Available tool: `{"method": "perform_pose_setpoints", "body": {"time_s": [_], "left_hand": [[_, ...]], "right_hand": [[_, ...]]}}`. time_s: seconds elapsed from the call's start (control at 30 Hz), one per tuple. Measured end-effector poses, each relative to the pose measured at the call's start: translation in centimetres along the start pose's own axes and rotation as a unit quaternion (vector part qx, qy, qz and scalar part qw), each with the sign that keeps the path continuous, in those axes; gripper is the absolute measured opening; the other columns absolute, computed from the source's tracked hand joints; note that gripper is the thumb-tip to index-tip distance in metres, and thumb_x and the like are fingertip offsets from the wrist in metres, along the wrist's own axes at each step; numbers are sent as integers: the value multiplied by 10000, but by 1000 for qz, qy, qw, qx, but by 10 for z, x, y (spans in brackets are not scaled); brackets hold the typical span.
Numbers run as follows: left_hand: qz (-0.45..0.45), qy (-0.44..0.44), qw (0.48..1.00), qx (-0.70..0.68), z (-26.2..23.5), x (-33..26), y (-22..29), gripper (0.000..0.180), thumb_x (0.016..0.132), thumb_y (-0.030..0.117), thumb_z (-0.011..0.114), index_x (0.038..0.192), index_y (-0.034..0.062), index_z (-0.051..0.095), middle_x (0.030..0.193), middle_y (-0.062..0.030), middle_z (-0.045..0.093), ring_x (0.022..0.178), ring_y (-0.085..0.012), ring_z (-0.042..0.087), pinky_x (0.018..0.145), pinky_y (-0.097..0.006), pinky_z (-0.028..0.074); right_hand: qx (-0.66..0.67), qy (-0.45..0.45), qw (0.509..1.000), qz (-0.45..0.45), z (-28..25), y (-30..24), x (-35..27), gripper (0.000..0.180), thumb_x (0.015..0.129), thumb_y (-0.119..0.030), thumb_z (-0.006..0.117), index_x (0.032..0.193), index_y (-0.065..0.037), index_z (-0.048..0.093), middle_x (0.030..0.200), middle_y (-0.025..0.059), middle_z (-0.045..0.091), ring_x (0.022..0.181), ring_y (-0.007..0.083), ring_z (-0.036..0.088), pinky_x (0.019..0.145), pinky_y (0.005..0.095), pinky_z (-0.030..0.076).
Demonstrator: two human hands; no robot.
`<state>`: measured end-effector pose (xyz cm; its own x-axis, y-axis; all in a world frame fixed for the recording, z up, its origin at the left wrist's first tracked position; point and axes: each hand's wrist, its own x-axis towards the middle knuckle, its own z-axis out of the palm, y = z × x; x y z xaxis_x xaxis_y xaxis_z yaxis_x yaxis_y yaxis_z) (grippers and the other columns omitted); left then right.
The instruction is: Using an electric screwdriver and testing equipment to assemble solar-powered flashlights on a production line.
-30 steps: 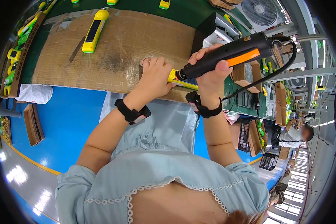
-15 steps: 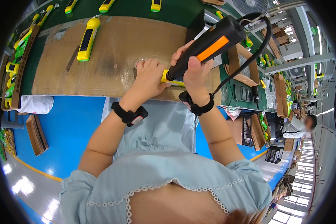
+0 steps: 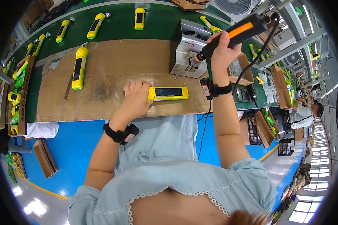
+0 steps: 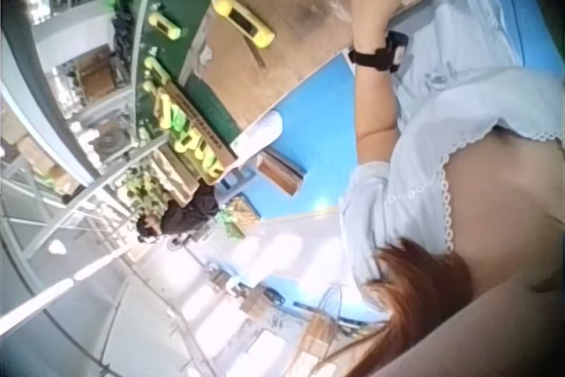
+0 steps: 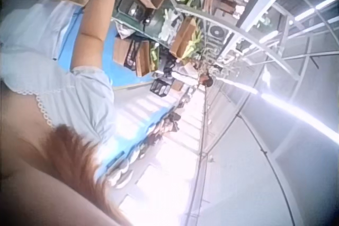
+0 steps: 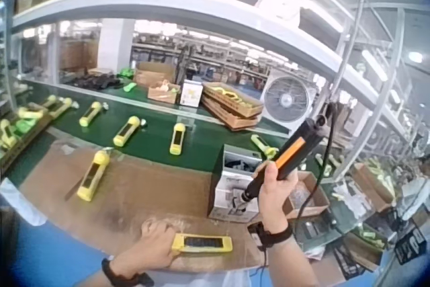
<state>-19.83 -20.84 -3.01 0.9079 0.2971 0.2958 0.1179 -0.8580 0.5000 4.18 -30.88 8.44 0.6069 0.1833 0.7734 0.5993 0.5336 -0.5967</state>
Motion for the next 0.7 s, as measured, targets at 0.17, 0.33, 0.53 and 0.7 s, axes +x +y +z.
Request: {"method": "perform_pose_setpoints", "body": {"time_s": [0.17, 0.33, 0.53, 0.7], "left_hand": [[12, -9, 1000, 7, -2, -1, 0, 492, 688, 69, 678, 1139, 29, 484, 1127, -164, 455, 1116, -355, 393, 1016, -465, 235], [16, 10, 1000, -2, 0, -5, 1, 521, 680, 57, 678, 1158, 18, 473, 1134, -174, 441, 1122, -369, 383, 1028, -479, 226], [15, 20, 1000, -9, 5, -6, 3, 560, 670, 47, 689, 1180, 16, 460, 1137, -178, 430, 1125, -382, 378, 1039, -510, 212], [12, 27, 999, -17, 4, -8, 3, 575, 666, 35, 688, 1193, 23, 459, 1132, -174, 430, 1116, -380, 384, 1040, -517, 209]], "right_hand": [[-34, -45, 995, 84, -3, 9, 2, 214, 856, -157, 636, 881, -17, 478, 630, 66, 576, 505, 126, 554, 479, 234, 443], [-4, -77, 982, 174, 3, -5, -10, 412, 883, -396, 541, 884, 13, 488, 644, 128, 550, 511, 212, 553, 475, 312, 466], [100, -112, 973, 173, 32, -36, -58, 603, 788, -576, 576, 939, 2, 487, 669, 126, 540, 557, 214, 563, 530, 336, 488], [117, -142, 966, 182, 59, -39, -71, 636, 761, -600, 614, 942, -4, 486, 685, 117, 556, 579, 206, 578, 539, 315, 500]]}}
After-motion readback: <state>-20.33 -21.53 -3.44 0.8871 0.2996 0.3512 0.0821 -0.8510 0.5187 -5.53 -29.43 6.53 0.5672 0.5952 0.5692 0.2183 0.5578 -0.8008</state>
